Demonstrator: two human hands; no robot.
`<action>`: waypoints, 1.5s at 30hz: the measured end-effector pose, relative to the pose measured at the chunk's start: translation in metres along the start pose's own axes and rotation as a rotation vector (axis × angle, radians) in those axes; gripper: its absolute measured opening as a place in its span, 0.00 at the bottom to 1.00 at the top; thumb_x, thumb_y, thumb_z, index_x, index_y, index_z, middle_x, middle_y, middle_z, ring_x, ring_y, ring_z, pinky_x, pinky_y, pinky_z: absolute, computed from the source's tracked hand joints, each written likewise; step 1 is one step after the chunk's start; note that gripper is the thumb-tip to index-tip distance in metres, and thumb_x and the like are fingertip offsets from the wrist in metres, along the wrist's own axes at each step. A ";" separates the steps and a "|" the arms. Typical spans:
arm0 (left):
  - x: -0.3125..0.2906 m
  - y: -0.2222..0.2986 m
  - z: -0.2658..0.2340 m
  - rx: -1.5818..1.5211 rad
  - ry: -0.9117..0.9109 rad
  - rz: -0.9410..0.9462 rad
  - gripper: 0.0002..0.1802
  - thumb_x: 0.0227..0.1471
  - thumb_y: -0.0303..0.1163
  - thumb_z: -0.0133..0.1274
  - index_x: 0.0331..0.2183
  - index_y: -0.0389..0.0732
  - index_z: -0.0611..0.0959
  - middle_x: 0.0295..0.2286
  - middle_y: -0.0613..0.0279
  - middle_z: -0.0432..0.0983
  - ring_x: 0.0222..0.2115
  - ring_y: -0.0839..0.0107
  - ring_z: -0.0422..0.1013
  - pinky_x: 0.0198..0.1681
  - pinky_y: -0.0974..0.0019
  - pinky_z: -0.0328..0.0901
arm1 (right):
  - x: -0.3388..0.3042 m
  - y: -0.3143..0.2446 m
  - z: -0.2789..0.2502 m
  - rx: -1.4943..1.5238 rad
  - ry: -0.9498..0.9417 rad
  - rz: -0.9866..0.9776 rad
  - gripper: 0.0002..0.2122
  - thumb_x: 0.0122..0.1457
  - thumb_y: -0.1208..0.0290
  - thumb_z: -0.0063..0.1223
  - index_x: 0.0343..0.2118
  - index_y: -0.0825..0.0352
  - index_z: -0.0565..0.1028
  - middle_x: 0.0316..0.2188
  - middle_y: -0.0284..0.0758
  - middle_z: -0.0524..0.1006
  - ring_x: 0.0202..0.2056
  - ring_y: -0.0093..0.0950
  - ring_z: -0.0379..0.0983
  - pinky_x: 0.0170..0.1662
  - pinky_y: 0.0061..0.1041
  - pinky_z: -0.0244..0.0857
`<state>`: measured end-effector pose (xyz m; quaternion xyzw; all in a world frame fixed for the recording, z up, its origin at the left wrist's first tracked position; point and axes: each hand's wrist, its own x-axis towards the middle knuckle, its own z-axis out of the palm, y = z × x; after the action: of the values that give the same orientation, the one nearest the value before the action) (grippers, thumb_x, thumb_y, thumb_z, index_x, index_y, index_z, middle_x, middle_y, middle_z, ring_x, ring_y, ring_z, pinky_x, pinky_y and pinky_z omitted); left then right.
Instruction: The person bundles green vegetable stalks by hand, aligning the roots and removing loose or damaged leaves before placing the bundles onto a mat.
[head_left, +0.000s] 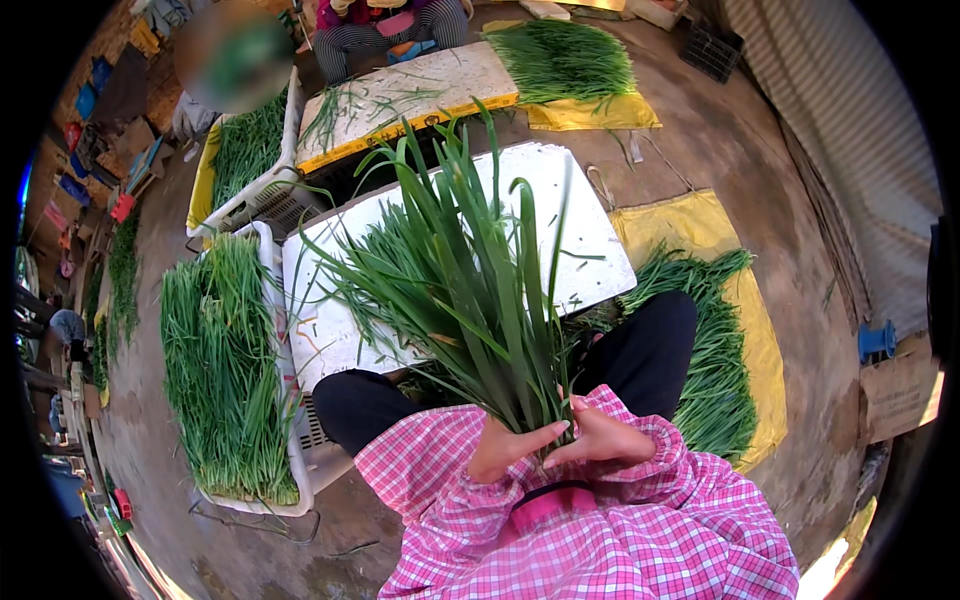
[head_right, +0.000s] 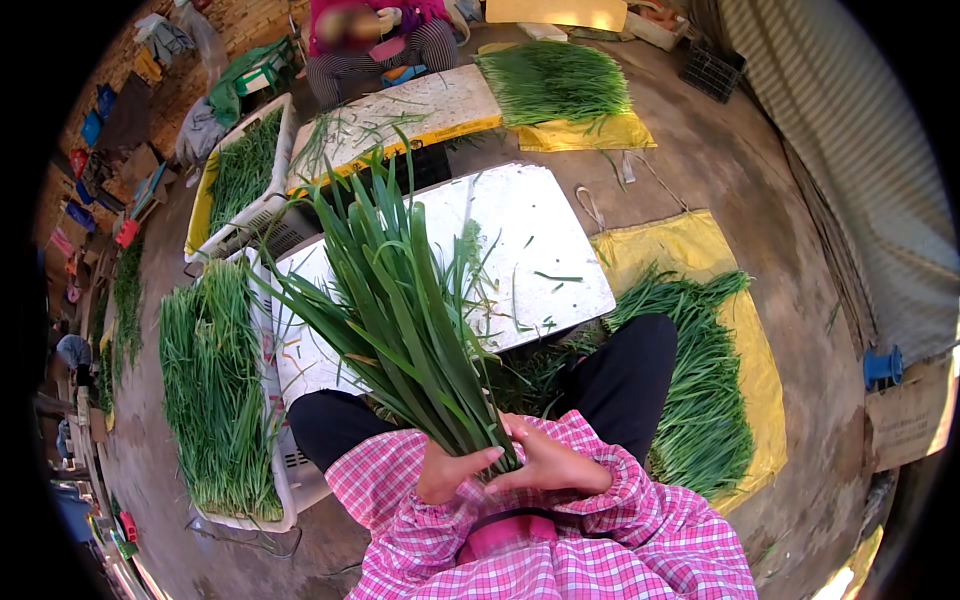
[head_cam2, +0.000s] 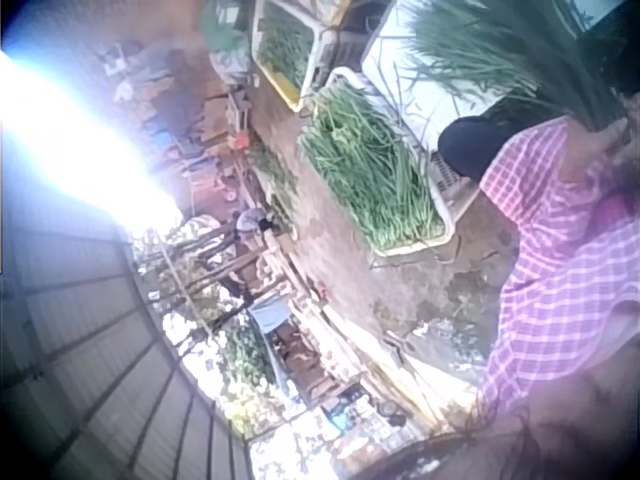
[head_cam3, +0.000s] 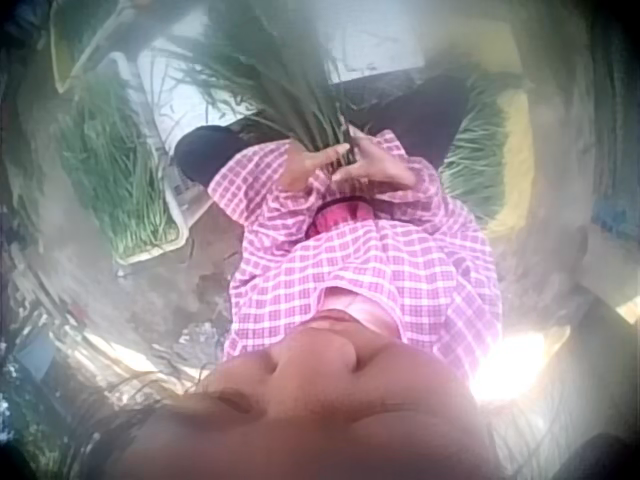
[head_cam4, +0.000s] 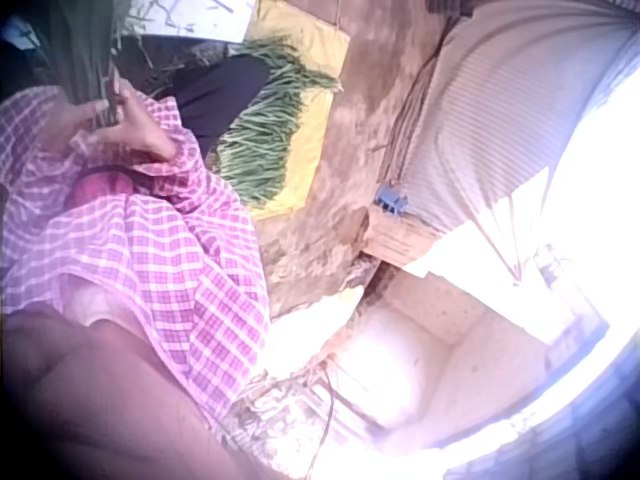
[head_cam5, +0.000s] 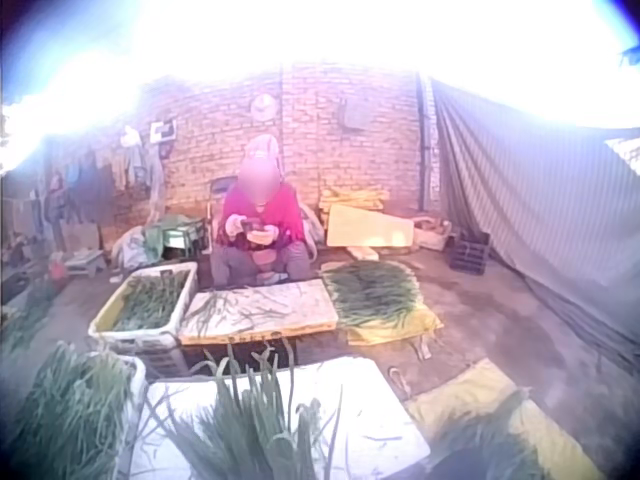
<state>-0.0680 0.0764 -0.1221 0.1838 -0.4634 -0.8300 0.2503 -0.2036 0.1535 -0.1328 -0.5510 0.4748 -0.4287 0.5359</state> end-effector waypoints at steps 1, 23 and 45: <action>0.002 -0.003 0.000 -0.011 0.018 -0.012 0.17 0.38 0.20 0.52 0.36 0.33 0.71 0.35 0.58 0.69 0.35 0.73 0.66 0.38 0.69 0.61 | -0.003 0.000 -0.005 -0.045 0.038 -0.057 0.36 0.38 0.64 0.62 0.49 0.71 0.56 0.42 0.41 0.63 0.45 0.32 0.59 0.48 0.26 0.52; -0.005 0.015 -0.005 0.203 0.125 -0.096 0.12 0.32 0.20 0.51 0.27 0.32 0.72 0.24 0.60 0.69 0.26 0.73 0.65 0.31 0.72 0.60 | 0.010 -0.205 -0.054 0.087 -0.288 -1.192 0.10 0.45 0.80 0.52 0.33 0.69 0.71 0.28 0.39 0.71 0.28 0.28 0.67 0.31 0.27 0.61; -0.013 0.016 -0.010 0.166 0.170 -0.075 0.12 0.31 0.19 0.51 0.27 0.32 0.72 0.24 0.60 0.68 0.25 0.74 0.65 0.30 0.73 0.60 | 0.013 -0.212 -0.051 0.083 -0.300 -1.184 0.10 0.43 0.81 0.52 0.32 0.68 0.72 0.26 0.37 0.70 0.26 0.27 0.66 0.28 0.25 0.61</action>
<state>-0.0483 0.0704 -0.1119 0.2908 -0.5003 -0.7789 0.2416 -0.2382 0.1262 0.0812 -0.7543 -0.0096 -0.5895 0.2888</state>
